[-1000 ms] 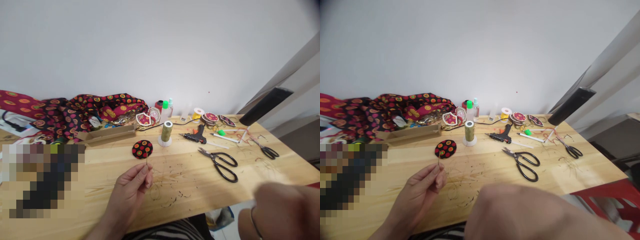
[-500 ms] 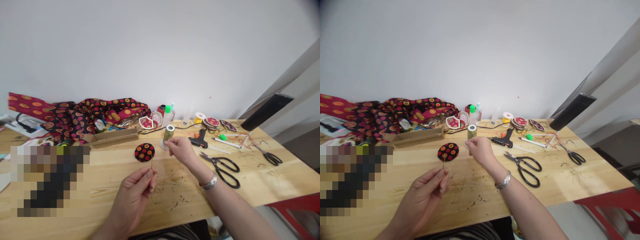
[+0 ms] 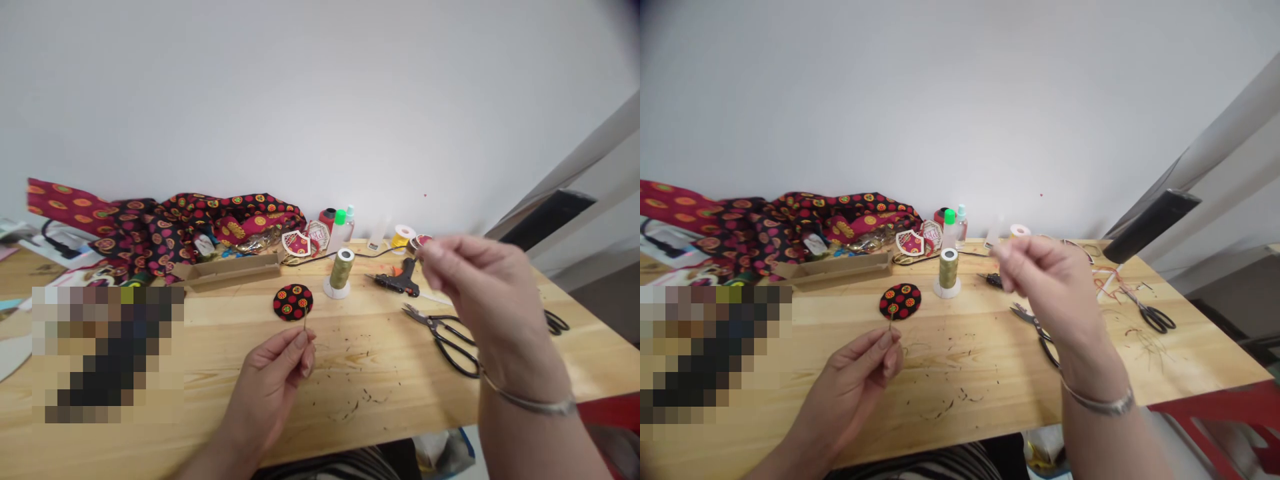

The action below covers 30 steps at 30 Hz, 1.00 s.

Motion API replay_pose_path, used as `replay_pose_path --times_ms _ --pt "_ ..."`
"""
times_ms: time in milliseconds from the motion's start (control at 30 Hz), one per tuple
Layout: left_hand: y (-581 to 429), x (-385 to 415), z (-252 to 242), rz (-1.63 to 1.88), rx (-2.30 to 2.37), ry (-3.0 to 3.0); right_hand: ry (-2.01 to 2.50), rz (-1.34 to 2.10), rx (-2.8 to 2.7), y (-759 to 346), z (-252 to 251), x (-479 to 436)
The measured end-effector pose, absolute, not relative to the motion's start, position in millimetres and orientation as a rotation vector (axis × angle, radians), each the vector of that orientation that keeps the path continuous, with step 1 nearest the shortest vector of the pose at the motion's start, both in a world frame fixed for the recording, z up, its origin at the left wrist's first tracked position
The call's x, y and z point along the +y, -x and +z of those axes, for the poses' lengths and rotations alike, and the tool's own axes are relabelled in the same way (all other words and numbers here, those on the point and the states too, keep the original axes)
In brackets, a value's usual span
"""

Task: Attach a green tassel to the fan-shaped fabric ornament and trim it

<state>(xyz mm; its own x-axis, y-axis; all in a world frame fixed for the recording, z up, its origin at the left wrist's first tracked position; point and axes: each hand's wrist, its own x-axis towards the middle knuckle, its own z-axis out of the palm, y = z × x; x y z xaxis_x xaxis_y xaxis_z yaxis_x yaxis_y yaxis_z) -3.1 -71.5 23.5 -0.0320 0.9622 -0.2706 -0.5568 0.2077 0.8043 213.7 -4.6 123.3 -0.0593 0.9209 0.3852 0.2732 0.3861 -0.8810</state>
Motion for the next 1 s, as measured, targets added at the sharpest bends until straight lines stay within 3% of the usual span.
replay_pose_path --times_ms 67,133,267,633,1000 --pt "4 -71 23 1.326 0.967 -0.570 1.289 0.896 -2.072 -223 113 -19" --pt "3 -70 21 1.322 0.984 -0.597 1.520 0.785 -2.386 -226 98 -29" --pt "-2 -70 18 1.284 1.035 -0.689 1.660 0.364 -2.207 -214 72 -37" --pt "-7 -72 20 1.089 1.173 -1.098 1.180 1.664 -1.254 -161 41 -35" --pt "-10 -71 20 1.033 1.169 -1.122 1.061 1.760 -1.078 -153 41 -33"
